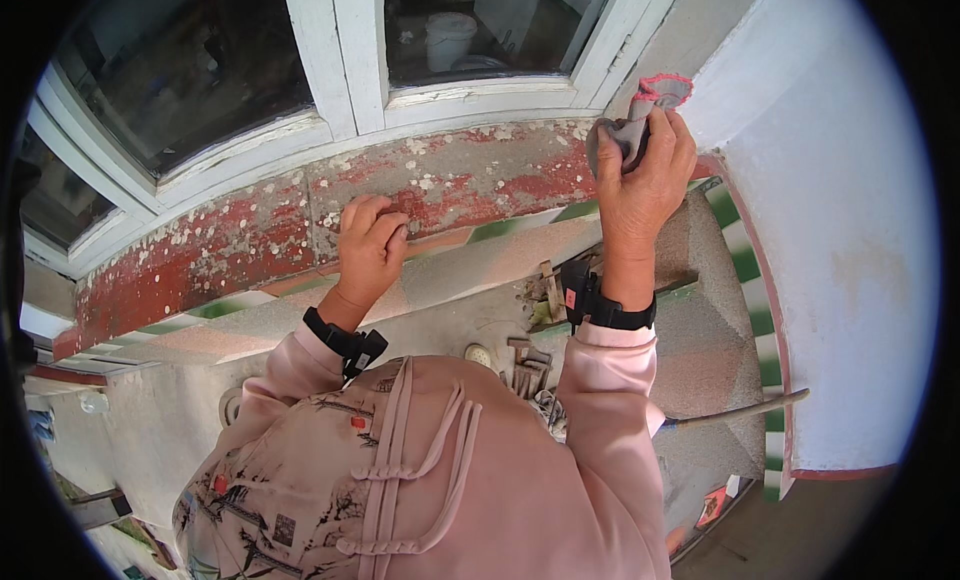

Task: The person wipes a red-painted ledge and window sill with a cloth, removing white specks and dust. They move along the ledge, repeatedly rubbing the surface and occasionally adjusting the cloth.

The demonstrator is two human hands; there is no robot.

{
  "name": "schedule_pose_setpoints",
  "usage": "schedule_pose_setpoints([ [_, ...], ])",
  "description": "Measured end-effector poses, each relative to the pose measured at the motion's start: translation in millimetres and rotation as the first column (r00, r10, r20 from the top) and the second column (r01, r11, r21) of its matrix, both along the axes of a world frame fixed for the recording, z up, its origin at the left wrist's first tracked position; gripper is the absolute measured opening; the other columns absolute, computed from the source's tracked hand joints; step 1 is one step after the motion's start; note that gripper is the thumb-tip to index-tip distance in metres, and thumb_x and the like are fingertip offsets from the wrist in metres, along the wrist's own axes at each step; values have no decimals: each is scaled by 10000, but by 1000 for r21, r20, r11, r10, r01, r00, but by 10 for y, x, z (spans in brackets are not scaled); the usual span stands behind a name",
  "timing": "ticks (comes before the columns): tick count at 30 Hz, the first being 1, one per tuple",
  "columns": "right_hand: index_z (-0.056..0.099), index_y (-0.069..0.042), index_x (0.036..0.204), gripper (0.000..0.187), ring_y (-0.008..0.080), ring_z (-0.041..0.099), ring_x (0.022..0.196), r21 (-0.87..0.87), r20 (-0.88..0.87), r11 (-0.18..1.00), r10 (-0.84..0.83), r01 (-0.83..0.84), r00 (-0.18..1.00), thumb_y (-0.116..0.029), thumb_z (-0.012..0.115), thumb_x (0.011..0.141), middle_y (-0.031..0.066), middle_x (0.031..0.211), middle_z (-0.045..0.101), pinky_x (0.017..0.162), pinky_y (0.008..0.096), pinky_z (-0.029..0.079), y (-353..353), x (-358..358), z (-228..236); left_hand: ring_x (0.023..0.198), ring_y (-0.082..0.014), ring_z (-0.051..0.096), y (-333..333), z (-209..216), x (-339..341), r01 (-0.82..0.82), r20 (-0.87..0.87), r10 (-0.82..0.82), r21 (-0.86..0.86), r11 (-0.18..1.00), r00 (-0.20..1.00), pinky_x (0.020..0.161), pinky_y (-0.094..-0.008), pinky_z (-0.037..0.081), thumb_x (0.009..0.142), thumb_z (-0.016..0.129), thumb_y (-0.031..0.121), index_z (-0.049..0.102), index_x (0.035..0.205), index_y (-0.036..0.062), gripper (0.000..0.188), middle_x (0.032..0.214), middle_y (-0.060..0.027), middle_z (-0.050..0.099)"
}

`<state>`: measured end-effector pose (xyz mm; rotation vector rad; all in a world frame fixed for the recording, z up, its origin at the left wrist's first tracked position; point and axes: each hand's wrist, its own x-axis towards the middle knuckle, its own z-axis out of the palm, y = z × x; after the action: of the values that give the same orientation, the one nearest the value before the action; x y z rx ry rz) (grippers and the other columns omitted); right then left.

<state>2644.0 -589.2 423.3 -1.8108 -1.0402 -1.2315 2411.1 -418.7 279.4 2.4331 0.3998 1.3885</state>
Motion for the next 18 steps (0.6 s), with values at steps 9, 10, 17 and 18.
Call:
schedule_pose_setpoints([
  [9, 525, -137, 1270, 702, 374, 494, 1075, -94, 87, 994, -49, 57, 995, -171, 819, 634, 174, 1261, 496, 872, 473, 413, 366, 115, -212, 1014, -357, 545, -38, -13, 79, -152, 34, 150, 57, 987, 988, 882, -450, 441, 692, 655, 22, 659, 898, 45, 207, 1019, -129, 584],
  [10, 514, -151, 1286, 726, 374, 489, 1082, -202, 50, 977, -63, 72, 997, -165, 816, 626, 170, 1281, 486, 870, 479, 409, 368, 72, -331, 1015, -357, 546, -54, -15, 80, -159, 34, 157, 66, 985, 987, 881, -450, 441, 691, 655, 22, 660, 896, 45, 206, 1016, -129, 586],
  [17, 640, -113, 1114, 430, 326, 524, 1111, -253, -567, 668, 484, -700, 666, -125, 760, 701, 151, 1191, 577, 916, 458, 409, 194, -164, -936, 1015, -358, 547, -80, -14, 82, -200, 6, 200, 69, 977, 980, 875, -448, 442, 693, 655, 21, 656, 903, 46, 212, 1014, -131, 588],
  [18, 625, -119, 1145, 410, 349, 514, 1120, -102, -582, 696, 538, -711, 610, -146, 726, 748, 152, 1183, 578, 922, 465, 404, 195, -93, -887, 1014, -358, 547, -79, -12, 85, -193, 3, 193, 70, 979, 981, 876, -448, 442, 694, 655, 21, 655, 903, 45, 211, 1015, -132, 588],
])
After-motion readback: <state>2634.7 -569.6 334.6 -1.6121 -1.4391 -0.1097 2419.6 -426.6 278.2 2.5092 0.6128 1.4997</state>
